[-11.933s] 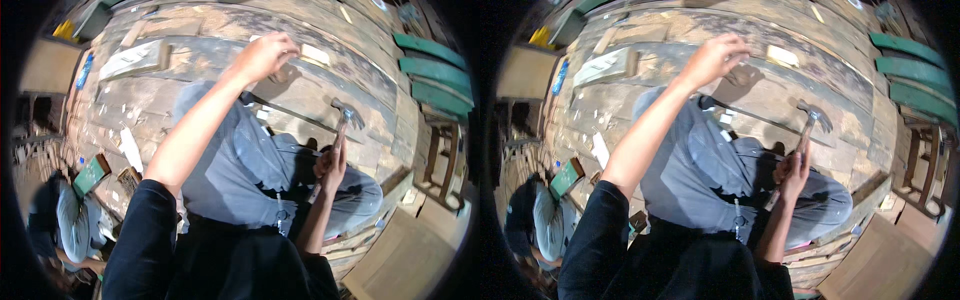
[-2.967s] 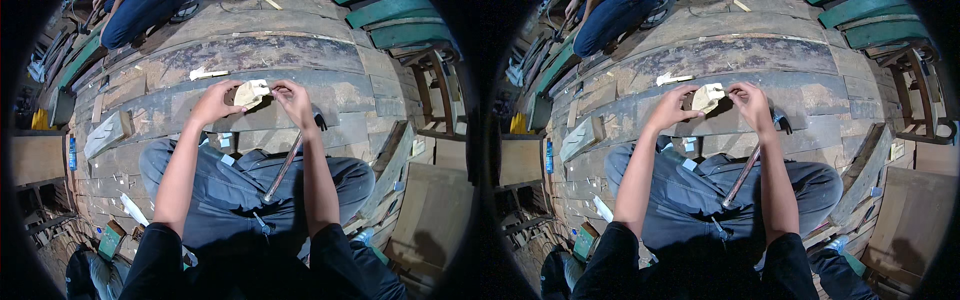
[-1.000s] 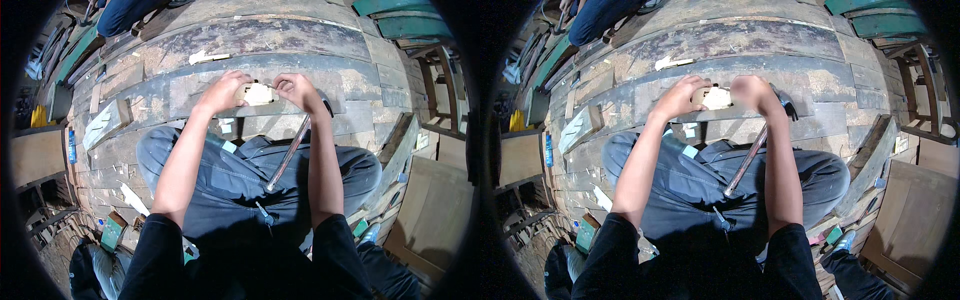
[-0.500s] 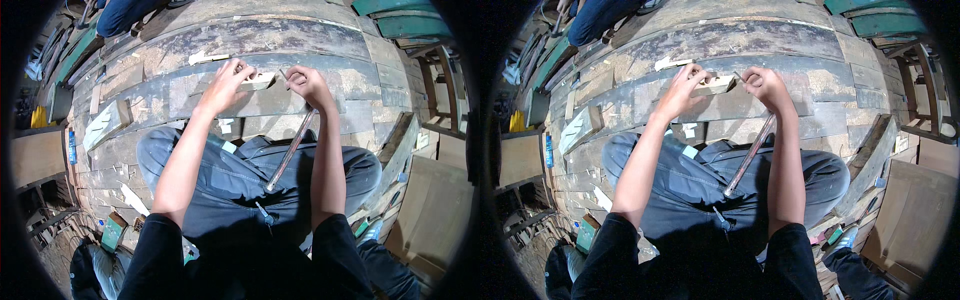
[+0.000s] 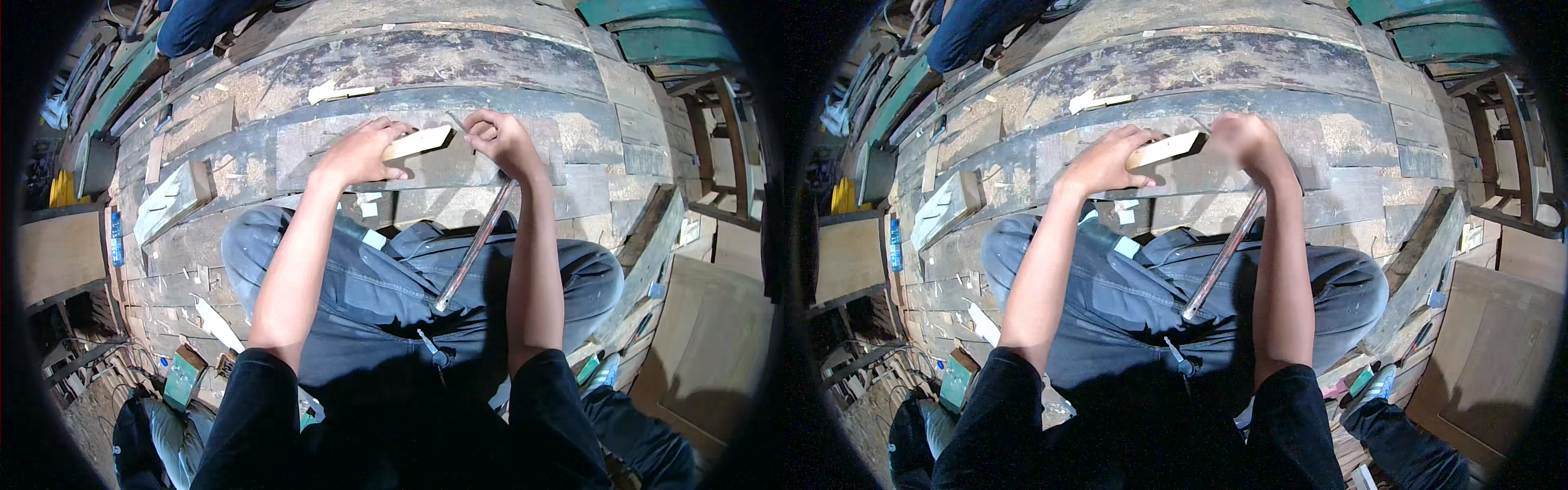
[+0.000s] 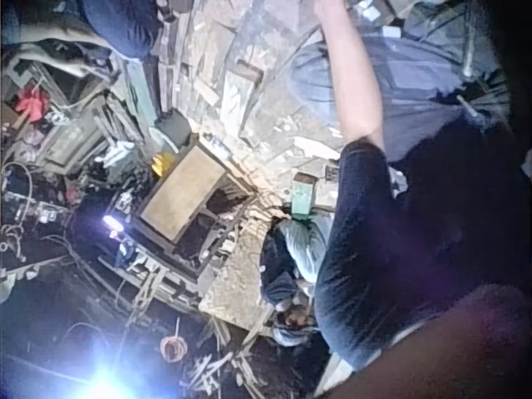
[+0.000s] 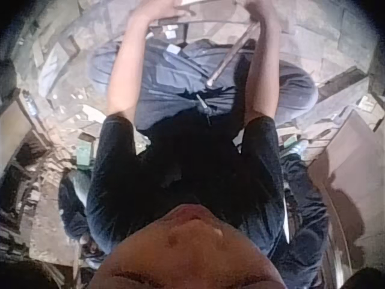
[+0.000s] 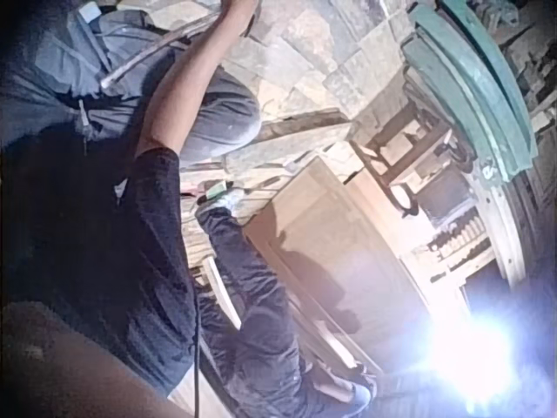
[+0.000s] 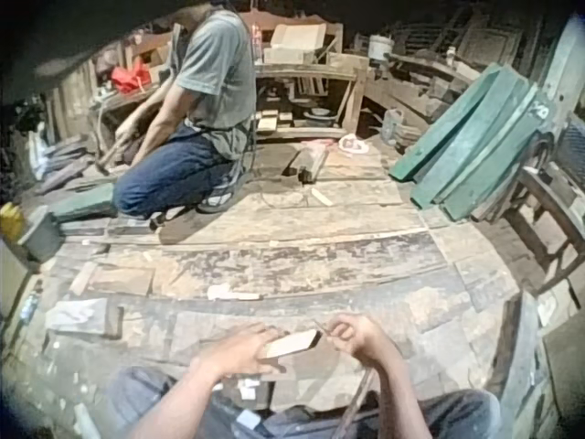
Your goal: The person is hammering nails into wood pieces and prying nails out to join or adjust planks in a workshop environment.
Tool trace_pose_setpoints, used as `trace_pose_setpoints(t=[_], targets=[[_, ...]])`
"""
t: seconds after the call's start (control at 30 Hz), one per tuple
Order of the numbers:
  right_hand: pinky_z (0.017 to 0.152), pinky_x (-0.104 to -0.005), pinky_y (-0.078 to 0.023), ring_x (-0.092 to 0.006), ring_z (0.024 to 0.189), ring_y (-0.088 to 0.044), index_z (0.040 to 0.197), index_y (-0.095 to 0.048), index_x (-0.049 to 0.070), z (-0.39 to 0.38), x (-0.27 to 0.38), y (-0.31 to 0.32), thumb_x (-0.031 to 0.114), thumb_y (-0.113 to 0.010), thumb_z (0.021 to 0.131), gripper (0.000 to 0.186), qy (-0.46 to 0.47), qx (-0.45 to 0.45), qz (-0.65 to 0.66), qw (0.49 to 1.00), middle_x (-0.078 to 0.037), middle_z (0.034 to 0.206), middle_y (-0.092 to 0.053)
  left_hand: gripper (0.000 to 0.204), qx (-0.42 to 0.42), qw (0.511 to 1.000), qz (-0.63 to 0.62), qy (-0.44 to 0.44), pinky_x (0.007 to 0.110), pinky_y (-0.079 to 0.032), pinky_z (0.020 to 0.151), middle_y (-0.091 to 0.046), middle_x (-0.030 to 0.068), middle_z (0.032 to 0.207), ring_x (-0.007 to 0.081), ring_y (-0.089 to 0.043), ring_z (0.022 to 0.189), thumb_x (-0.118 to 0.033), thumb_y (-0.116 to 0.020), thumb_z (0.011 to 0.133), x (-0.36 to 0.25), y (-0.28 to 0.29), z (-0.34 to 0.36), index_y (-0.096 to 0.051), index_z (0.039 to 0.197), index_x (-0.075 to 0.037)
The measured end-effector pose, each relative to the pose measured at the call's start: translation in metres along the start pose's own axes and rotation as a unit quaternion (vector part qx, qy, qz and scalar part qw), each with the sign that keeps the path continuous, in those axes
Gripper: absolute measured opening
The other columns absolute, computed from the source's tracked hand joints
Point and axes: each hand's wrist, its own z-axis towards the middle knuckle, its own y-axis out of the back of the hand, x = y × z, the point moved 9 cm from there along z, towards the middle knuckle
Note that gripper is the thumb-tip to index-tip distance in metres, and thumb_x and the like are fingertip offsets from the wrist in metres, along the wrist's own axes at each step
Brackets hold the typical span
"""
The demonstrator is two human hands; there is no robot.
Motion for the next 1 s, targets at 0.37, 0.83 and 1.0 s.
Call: trace_pose_setpoints(t=[0.37,0.83,1.0], targets=[[0.065,-0.0344,-0.052,-0.0215,0.066,-0.063,0.097,-0.070,0.003,0.000,-0.012,-0.014,0.004,-0.067,0.079,0.018,-0.003,0.008,-0.086,0.996,-0.012,0.076,-0.068,0.035,-0.126,0.990,-0.056,0.005,0.040,-0.053,0.090,-0.069,0.0138,0.114,0.0326,-0.067,0.104,-0.009,-0.075,0.080,0.005,0.046,-0.004,-0.069,0.115,-0.006],[0.066,-0.0313,-0.051,-0.0176,0.067,-0.061,0.094,-0.071,-0.001,0.004,-0.015,-0.021,0.003,-0.069,0.076,0.019,0.016,0.014,-0.085,0.996,-0.009,0.074,-0.066,0.038,-0.235,0.951,-0.175,0.095,0.037,-0.055,0.082,-0.073,0.0189,0.109,0.0279,-0.072,0.098,-0.028,-0.069,0.093,0.045,0.061,-0.003,-0.068,0.120,0.000],[0.071,-0.0352,-0.054,-0.0257,0.075,-0.067,0.095,-0.072,0.001,0.005,-0.004,-0.020,0.002,-0.069,0.075,0.021,0.045,-0.006,-0.110,0.993,-0.015,0.081,-0.069,0.038,-0.251,0.926,-0.251,0.131,0.036,-0.056,0.075,-0.074,0.0184,0.102,0.0227,-0.073,0.088,-0.026,-0.063,0.097,0.059,0.063,-0.010,-0.062,0.128,-0.004]])
